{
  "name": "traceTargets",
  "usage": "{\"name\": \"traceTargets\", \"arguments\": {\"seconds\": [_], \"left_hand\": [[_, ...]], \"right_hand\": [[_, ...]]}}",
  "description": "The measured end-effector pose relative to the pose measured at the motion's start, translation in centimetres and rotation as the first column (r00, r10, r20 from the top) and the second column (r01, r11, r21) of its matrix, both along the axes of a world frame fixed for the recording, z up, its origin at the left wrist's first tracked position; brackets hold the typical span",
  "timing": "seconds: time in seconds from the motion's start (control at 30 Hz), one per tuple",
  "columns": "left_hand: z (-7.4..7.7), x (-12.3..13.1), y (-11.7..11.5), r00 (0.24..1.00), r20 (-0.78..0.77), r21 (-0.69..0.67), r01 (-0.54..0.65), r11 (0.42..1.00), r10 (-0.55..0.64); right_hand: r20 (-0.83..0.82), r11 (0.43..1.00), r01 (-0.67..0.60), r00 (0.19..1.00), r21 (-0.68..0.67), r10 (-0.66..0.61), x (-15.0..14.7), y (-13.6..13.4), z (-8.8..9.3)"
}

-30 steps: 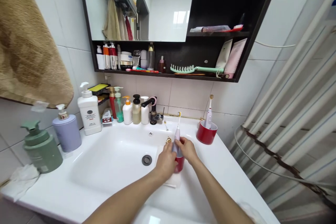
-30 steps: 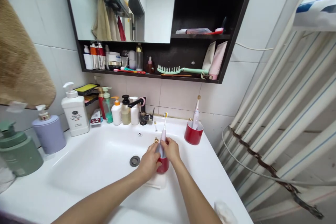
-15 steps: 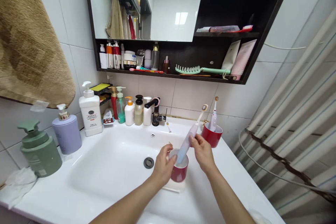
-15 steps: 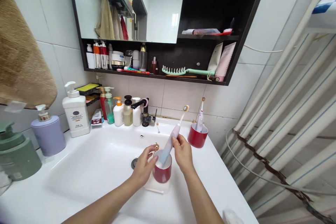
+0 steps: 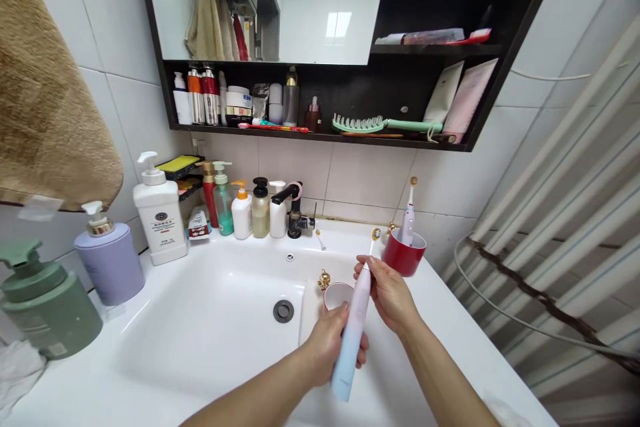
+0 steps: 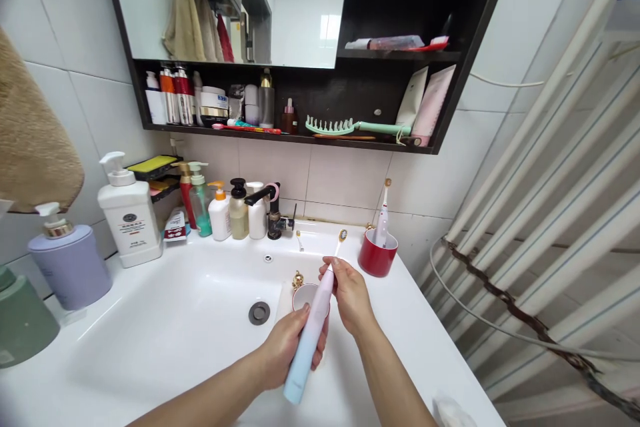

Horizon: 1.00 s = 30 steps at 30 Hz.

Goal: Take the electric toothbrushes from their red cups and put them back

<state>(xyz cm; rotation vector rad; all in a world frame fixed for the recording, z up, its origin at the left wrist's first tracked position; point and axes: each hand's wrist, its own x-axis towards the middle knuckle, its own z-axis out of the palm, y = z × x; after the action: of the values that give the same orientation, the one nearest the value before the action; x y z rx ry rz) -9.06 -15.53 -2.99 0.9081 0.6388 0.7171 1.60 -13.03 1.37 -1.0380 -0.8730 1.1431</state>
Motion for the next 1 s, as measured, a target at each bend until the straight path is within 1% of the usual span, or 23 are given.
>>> {"name": "traceTargets", "arguments": {"seconds": [0.07,0.13,0.2,0.23,0.27,0.3,0.33,0.37,0.4,0.43,0.47,0.57,0.6,0.73,0.83,0.93,1.0], "left_hand": [[-0.19,0.19,-0.07,1.0,-0.017,0.025,-0.01,1.0,0.01],[-0.25,0.33,-0.11,0.996,-0.071,0.109,-0.052,0.993,0.06],[-0.14,0.38,-0.14,0.98,-0.148,0.2,-0.104,0.974,0.135],[-0.02,0.37,-0.17,0.973,-0.167,0.219,-0.119,0.969,0.157],[0.14,0.35,-0.2,0.975,-0.166,0.194,-0.114,0.974,0.147],[0.31,0.3,-0.24,0.984,-0.145,0.126,-0.081,0.989,0.1],[0.47,0.26,-0.27,0.994,-0.102,0.036,-0.022,0.999,0.026],[0.6,0.22,-0.29,0.998,-0.051,-0.05,0.042,0.998,-0.045],[0.67,0.2,-0.31,0.996,-0.009,-0.11,0.09,0.99,-0.092],[0.67,0.21,-0.32,0.995,0.007,-0.13,0.104,0.986,-0.104],[0.61,0.24,-0.33,0.997,-0.003,-0.105,0.082,0.991,-0.083],[0.25,0.41,-0.36,0.995,-0.088,0.07,-0.046,0.996,0.052],[0.14,0.46,-0.38,0.993,-0.097,0.088,-0.055,0.995,0.064],[0.04,0.57,-0.51,0.997,-0.08,0.007,-0.02,1.0,0.021],[0.08,0.59,-0.54,0.99,-0.126,0.077,-0.055,0.995,0.065],[0.0,0.58,-0.51,0.99,-0.134,0.047,-0.029,0.998,0.035],[-0.13,0.55,-0.47,0.987,-0.154,0.074,-0.027,0.997,0.038]], "right_hand": [[-0.017,1.0,-0.011,1.0,-0.001,0.011,0.13,0.07,-0.12],[-0.034,1.0,0.0,0.999,-0.001,0.0,0.04,0.09,-0.23],[-0.042,0.999,0.037,0.998,-0.001,-0.037,-0.15,0.11,-0.3],[-0.044,0.998,0.057,0.997,-0.003,-0.057,-0.25,0.11,-0.31],[-0.049,0.997,0.075,0.996,-0.004,-0.075,-0.33,0.1,-0.31],[-0.06,0.996,0.087,0.994,-0.007,-0.087,-0.39,0.09,-0.29],[-0.077,0.996,0.089,0.993,-0.01,-0.089,-0.44,0.07,-0.26],[-0.098,0.996,0.084,0.992,-0.011,-0.084,-0.48,0.06,-0.23],[-0.117,0.997,0.075,0.99,-0.011,-0.075,-0.52,0.05,-0.21],[-0.131,0.998,0.068,0.989,-0.008,-0.068,-0.56,0.04,-0.2],[-0.139,0.998,0.065,0.988,-0.004,-0.065,-0.61,0.05,-0.21],[-0.153,0.996,0.084,0.985,0.017,-0.08,-0.73,0.09,-0.3],[-0.16,0.997,0.078,0.984,0.022,-0.074,-0.74,0.11,-0.34],[-0.193,0.999,0.03,0.981,0.029,-0.024,-0.61,0.12,-0.41],[-0.207,0.999,0.041,0.978,0.033,-0.034,-0.48,0.24,-0.49],[-0.215,0.999,0.045,0.976,0.026,-0.038,-0.45,0.42,-0.63],[-0.215,0.998,0.045,0.976,0.032,-0.037,-0.48,0.46,-0.68]]}}
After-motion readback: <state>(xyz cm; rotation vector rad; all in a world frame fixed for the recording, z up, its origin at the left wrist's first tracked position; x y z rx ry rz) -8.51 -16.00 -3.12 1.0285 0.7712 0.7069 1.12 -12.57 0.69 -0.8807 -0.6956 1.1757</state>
